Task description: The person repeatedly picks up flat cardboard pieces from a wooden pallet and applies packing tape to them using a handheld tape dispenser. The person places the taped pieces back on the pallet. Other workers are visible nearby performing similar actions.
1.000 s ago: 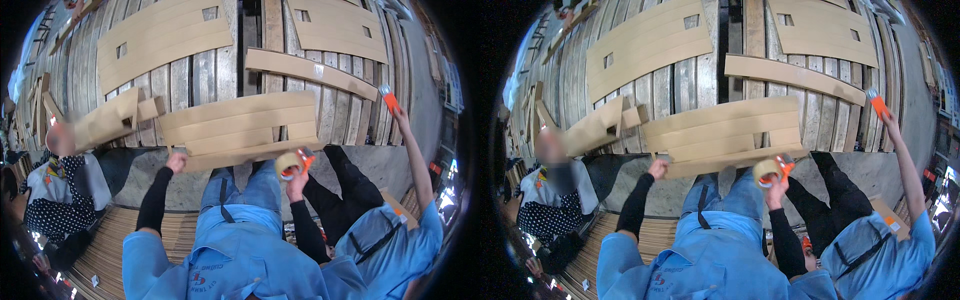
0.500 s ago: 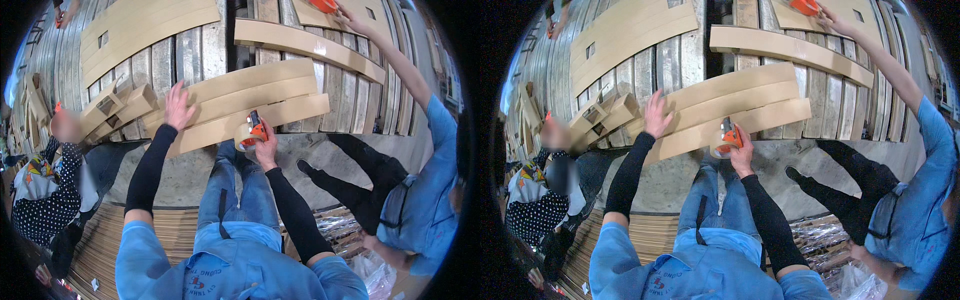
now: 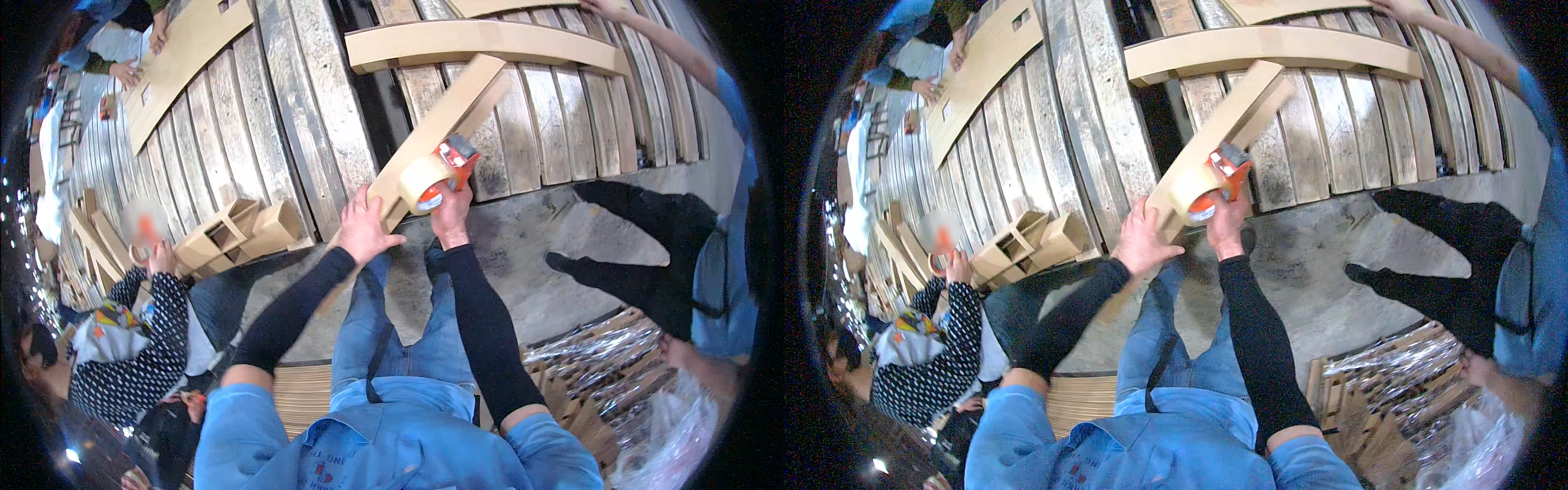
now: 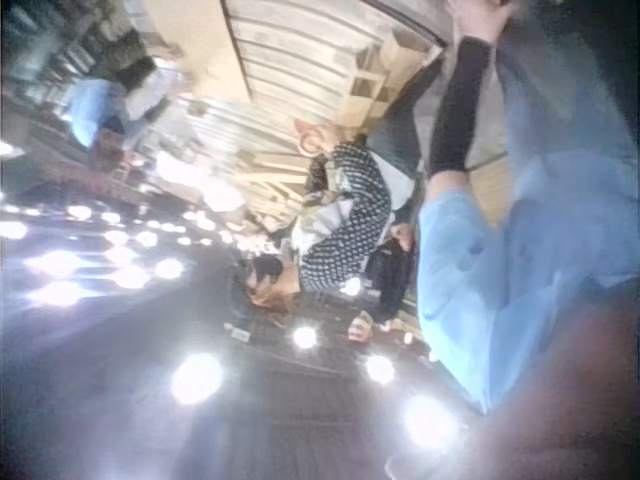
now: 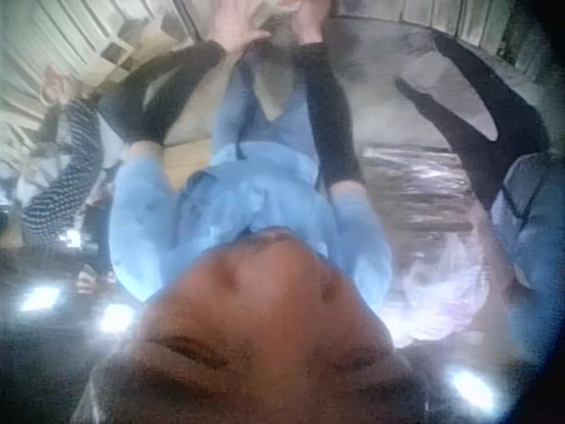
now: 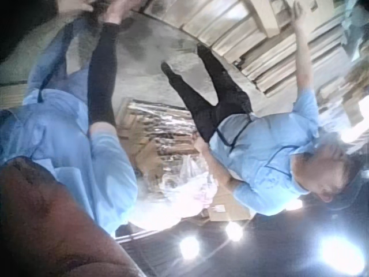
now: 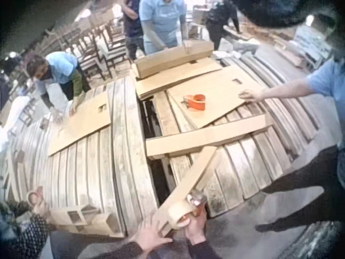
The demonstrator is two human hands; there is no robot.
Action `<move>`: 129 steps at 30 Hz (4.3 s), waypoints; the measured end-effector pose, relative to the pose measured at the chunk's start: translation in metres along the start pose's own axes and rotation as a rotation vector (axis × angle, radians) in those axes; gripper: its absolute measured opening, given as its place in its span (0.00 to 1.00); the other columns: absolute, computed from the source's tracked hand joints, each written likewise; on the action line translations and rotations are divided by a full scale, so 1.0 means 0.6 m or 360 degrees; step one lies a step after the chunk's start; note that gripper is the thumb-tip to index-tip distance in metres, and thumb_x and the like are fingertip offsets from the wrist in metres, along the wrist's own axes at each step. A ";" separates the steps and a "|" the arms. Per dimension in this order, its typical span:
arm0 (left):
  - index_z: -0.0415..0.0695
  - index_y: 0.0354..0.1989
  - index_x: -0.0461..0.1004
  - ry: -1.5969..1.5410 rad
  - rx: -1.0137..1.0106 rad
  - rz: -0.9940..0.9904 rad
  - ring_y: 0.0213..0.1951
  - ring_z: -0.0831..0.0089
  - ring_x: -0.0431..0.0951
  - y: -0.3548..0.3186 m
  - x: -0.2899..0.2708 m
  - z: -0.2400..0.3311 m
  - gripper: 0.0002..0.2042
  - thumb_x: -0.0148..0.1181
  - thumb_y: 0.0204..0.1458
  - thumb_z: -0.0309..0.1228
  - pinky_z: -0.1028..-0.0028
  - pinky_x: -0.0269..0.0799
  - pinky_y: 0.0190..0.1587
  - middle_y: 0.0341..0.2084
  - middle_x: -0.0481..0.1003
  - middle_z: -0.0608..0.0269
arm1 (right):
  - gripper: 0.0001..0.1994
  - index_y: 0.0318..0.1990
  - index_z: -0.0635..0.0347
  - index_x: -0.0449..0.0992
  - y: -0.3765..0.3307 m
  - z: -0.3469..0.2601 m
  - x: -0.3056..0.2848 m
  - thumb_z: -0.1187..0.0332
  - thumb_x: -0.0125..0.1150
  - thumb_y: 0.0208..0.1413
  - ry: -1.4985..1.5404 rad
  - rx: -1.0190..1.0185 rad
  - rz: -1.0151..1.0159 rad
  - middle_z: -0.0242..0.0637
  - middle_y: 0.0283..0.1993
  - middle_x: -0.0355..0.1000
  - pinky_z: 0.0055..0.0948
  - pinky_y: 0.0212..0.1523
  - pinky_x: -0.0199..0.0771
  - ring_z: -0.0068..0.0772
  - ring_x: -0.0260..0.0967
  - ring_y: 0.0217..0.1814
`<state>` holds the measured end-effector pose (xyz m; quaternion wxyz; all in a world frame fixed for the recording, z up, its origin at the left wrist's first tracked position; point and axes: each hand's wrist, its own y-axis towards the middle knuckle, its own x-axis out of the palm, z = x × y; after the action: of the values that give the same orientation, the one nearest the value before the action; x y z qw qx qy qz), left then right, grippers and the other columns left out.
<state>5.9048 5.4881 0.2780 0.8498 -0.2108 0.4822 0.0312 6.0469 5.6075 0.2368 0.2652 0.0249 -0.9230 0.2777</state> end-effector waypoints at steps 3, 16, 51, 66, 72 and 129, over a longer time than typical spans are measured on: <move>0.45 0.51 0.73 0.0211 -0.0112 0.0082 0.65 0.41 0.59 -0.003 0.040 0.006 0.30 0.75 0.39 0.43 0.45 0.58 0.62 0.64 0.58 0.44 | 0.19 0.62 0.62 0.69 0.016 -0.004 -0.035 0.72 0.54 0.64 0.0278 0.0079 0.0032 0.39 0.56 0.75 0.40 0.60 0.75 0.38 0.74 0.59; 0.54 0.42 0.78 0.0393 0.0267 0.0172 0.63 0.47 0.60 0.039 -0.008 -0.059 0.15 0.68 0.47 0.43 0.50 0.59 0.61 0.64 0.59 0.45 | 0.31 0.64 0.61 0.69 -0.119 -0.165 0.038 0.75 0.65 0.48 -0.1991 -0.0580 -0.0326 0.47 0.63 0.68 0.40 0.62 0.70 0.47 0.70 0.62; 0.46 0.48 0.75 0.0315 0.0123 0.0389 0.58 0.55 0.69 0.078 -0.040 -0.063 0.26 0.72 0.44 0.46 0.51 0.64 0.58 0.62 0.66 0.53 | 0.23 0.52 0.57 0.80 -0.031 -0.098 0.176 0.69 0.67 0.45 -0.2978 -0.1054 -0.1063 0.42 0.64 0.71 0.45 0.51 0.78 0.53 0.76 0.48; 0.42 0.52 0.79 -0.0340 -0.0060 -0.0311 0.63 0.51 0.70 0.199 -0.068 -0.152 0.31 0.68 0.47 0.54 0.55 0.67 0.63 0.65 0.67 0.44 | 0.22 0.52 0.53 0.80 -0.072 -0.097 0.023 0.73 0.68 0.45 -0.2782 -0.1204 -0.0940 0.39 0.68 0.67 0.43 0.41 0.78 0.50 0.72 0.41; 0.47 0.42 0.80 0.0156 0.0396 0.0564 0.66 0.55 0.63 0.168 -0.007 -0.017 0.18 0.59 0.56 0.49 0.42 0.55 0.66 0.68 0.62 0.55 | 0.22 0.51 0.55 0.80 -0.044 -0.106 0.022 0.74 0.68 0.44 -0.2760 -0.1206 -0.0938 0.43 0.69 0.65 0.44 0.42 0.78 0.52 0.72 0.43; 0.48 0.52 0.74 0.0199 0.0285 0.0521 0.62 0.50 0.67 0.842 -0.019 0.604 0.18 0.63 0.51 0.31 0.51 0.63 0.63 0.63 0.66 0.51 | 0.33 0.75 0.52 0.54 0.314 -0.795 -0.455 0.64 0.55 0.63 0.1160 0.0367 -0.0376 0.42 0.75 0.58 0.53 0.61 0.73 0.46 0.68 0.65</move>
<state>6.0615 6.0900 0.2832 0.8171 -0.0546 0.5628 0.1127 6.4716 5.9896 0.3417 0.6010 0.0604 -0.7219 0.3377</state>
